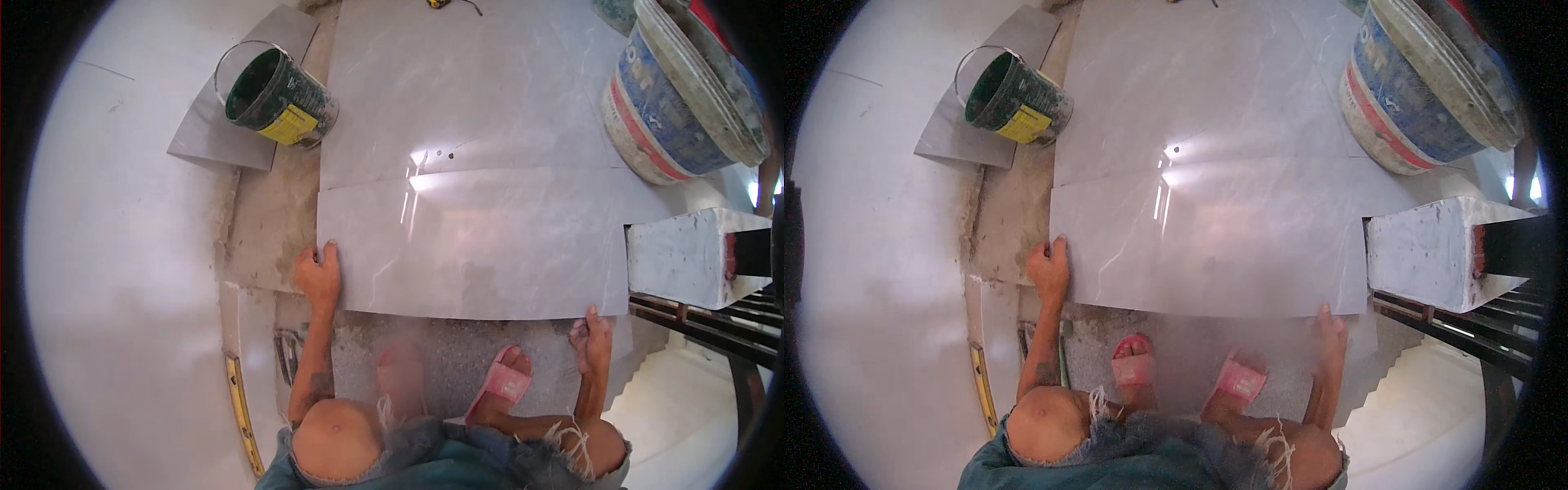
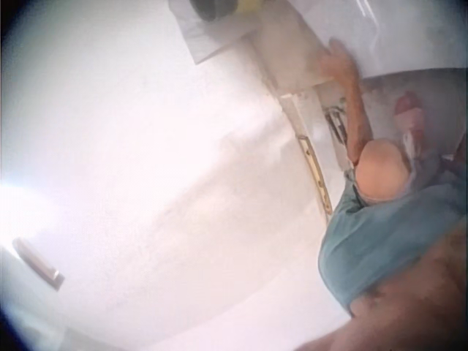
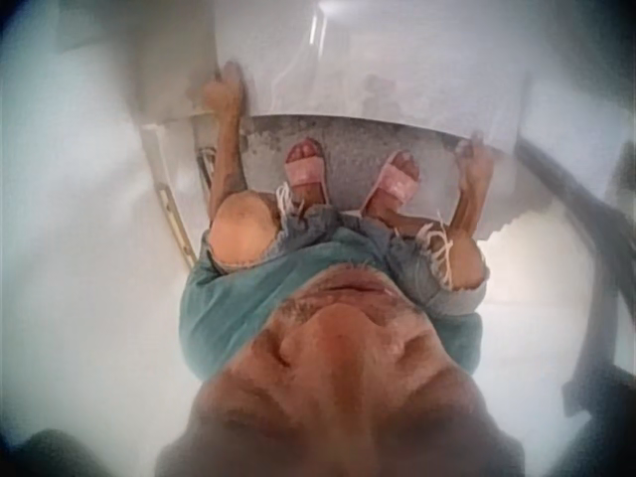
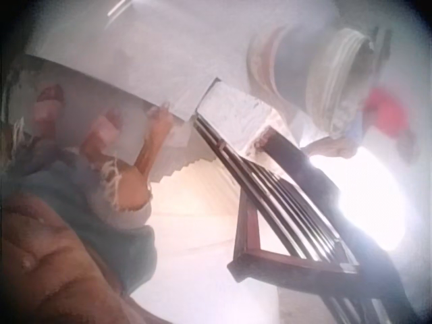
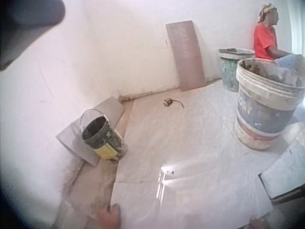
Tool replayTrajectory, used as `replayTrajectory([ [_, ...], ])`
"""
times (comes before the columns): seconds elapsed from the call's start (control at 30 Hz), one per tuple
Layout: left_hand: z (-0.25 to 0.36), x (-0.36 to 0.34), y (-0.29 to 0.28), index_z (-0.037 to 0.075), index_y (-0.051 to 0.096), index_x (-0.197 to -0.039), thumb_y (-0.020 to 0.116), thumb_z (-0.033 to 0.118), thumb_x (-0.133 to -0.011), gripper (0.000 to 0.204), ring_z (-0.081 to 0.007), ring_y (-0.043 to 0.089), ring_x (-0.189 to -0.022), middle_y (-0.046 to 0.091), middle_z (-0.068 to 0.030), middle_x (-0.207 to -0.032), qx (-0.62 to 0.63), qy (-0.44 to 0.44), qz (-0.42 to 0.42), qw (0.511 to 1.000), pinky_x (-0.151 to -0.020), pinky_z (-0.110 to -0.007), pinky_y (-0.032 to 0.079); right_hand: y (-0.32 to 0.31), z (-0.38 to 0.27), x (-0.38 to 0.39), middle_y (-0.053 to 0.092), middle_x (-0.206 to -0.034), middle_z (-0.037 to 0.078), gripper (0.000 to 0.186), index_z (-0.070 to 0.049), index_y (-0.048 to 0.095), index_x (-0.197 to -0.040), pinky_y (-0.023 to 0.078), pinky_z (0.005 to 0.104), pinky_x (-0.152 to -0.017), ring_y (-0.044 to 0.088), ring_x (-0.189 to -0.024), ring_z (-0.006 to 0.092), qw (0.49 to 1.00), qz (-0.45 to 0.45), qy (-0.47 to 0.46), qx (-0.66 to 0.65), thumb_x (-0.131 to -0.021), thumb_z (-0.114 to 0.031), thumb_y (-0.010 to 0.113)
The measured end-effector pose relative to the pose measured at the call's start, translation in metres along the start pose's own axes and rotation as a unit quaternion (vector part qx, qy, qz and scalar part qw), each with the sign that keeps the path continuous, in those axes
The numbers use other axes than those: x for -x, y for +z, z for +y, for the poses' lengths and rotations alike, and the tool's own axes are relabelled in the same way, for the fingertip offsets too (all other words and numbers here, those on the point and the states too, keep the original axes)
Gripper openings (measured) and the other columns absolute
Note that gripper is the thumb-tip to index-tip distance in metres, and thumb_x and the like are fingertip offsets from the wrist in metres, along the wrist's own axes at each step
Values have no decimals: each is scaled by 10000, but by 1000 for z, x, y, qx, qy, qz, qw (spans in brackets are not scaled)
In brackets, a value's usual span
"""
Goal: The person places a floor tile onto mortar, aligns it by hand, and taps it with a rubber mallet. The person then lifts the tile back up and spreads mortar underneath using a trowel.
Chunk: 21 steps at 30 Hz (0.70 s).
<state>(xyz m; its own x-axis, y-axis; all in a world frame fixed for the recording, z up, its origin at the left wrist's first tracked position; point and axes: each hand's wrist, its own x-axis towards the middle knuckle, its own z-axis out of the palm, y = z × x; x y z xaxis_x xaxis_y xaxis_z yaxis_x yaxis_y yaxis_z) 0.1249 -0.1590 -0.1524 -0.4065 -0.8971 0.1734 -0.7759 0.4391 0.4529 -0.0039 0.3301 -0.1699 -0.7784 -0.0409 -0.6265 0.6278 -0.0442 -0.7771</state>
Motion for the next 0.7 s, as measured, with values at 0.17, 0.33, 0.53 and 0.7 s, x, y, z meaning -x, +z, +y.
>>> replayTrajectory([
  [0.17, -3, -2, 0, -78, 642, -955, 662, 404, -809, 505, -388, 608, -860, 633, -248, -918, -50, 5, 13, 999, -774, -442, 471, 1, 9, -7, 563, -626, 12, 310, -101, 568, -850, 433, 245, -505, 530, -538, 110, 999, 5, 13, -32, -933, -397, 608],
  [0.33, 8, -23, 4, -44, 636, -1040, 652, 457, -812, 551, -403, 591, -952, 625, -256, -1000, -57, 3, -76, 995, -848, -454, 454, -9, 20, -19, 547, -616, 4, 308, -107, 571, -888, 412, 248, -493, 531, -553, 105, 996, 67, 37, -41, -942, -409, 589],
  [0.53, 50, -48, 4, 93, 382, -1440, 577, 546, -849, 769, -385, 292, -1377, 324, -183, -1502, -170, 187, -128, 959, -1085, -553, 240, 7, 27, -18, 565, -613, 16, 377, -103, 595, -854, 432, 258, -508, 541, -536, 120, 997, 43, 26, -55, -935, -469, 565],
  [0.7, 62, -46, 30, 146, 355, -1468, 524, 575, -870, 755, -360, 238, -1413, 285, -155, -1533, -198, 228, -158, 940, -1109, -558, 168, 0, 16, -20, 584, -610, 19, 426, -98, 616, -785, 435, 254, -515, 539, -522, 116, 993, 70, 89, 21, -930, -495, 561],
])
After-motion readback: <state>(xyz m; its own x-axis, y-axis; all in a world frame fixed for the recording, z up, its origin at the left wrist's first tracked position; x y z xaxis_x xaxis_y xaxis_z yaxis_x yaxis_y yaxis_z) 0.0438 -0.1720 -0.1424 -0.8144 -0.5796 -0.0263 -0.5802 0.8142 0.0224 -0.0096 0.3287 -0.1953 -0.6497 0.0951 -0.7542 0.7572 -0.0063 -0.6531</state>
